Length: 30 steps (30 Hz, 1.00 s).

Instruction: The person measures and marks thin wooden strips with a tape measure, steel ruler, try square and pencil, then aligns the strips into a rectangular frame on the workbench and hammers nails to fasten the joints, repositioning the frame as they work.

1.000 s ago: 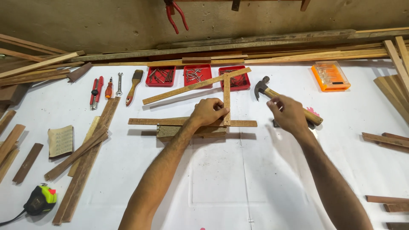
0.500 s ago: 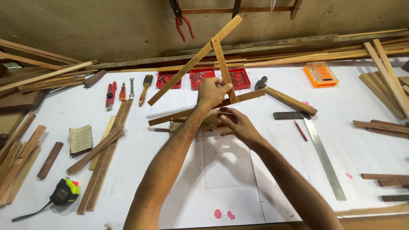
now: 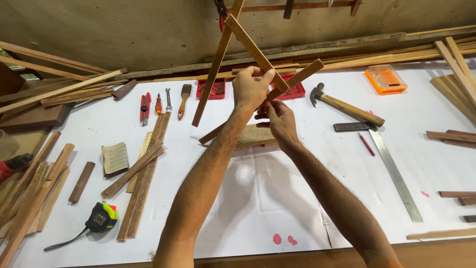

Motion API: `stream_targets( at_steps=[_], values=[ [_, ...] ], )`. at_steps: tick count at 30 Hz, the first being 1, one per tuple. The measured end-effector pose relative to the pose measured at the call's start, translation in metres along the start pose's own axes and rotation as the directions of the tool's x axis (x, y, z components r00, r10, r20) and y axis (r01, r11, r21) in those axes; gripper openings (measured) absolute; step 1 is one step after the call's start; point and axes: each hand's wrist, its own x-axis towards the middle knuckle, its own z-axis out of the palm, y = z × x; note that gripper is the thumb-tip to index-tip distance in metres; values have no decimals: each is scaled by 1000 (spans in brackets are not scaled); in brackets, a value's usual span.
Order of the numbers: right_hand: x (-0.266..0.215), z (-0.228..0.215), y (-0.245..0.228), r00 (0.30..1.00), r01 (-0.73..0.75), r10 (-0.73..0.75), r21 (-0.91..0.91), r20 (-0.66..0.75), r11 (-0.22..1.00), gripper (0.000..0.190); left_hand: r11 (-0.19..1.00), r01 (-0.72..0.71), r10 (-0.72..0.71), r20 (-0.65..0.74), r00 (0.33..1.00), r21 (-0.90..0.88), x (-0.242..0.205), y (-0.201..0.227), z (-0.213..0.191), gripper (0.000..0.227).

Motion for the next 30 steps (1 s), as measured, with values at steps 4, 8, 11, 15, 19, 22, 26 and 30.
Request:
stream_targets(
  at_steps=[4,8,11,15,19,22,26,30],
  values=[
    [6,-4,-19,994,97,-96,5,-55,995,31,987,-147,151,-72,986,59,-11,-1,-25,29],
    [17,-23,-36,971,218,-217,3,-96,976,29,808,-392,520,-219,826,440,-32,-22,-59,32],
    [26,-41,-48,961,253,-251,0,-115,968,29,708,-402,639,-286,714,581,-45,-41,-76,55],
    [36,-65,-54,963,255,-242,115,-119,960,24,836,-363,464,-177,868,412,-43,-99,-75,85],
    [31,-85,-49,966,231,-217,87,-142,969,26,988,-153,148,125,981,30,-62,-119,-61,55],
    [29,-106,-16,977,144,-122,123,-174,982,25,985,87,-31,339,940,-151,-88,-121,-48,44],
    [14,-127,27,975,25,22,204,-222,979,26,984,147,-104,346,932,-100,-106,-140,-34,47],
    [-1,-140,64,961,-32,103,265,-258,964,26,996,80,-90,258,962,49,-113,-165,-22,52]
  ],
)
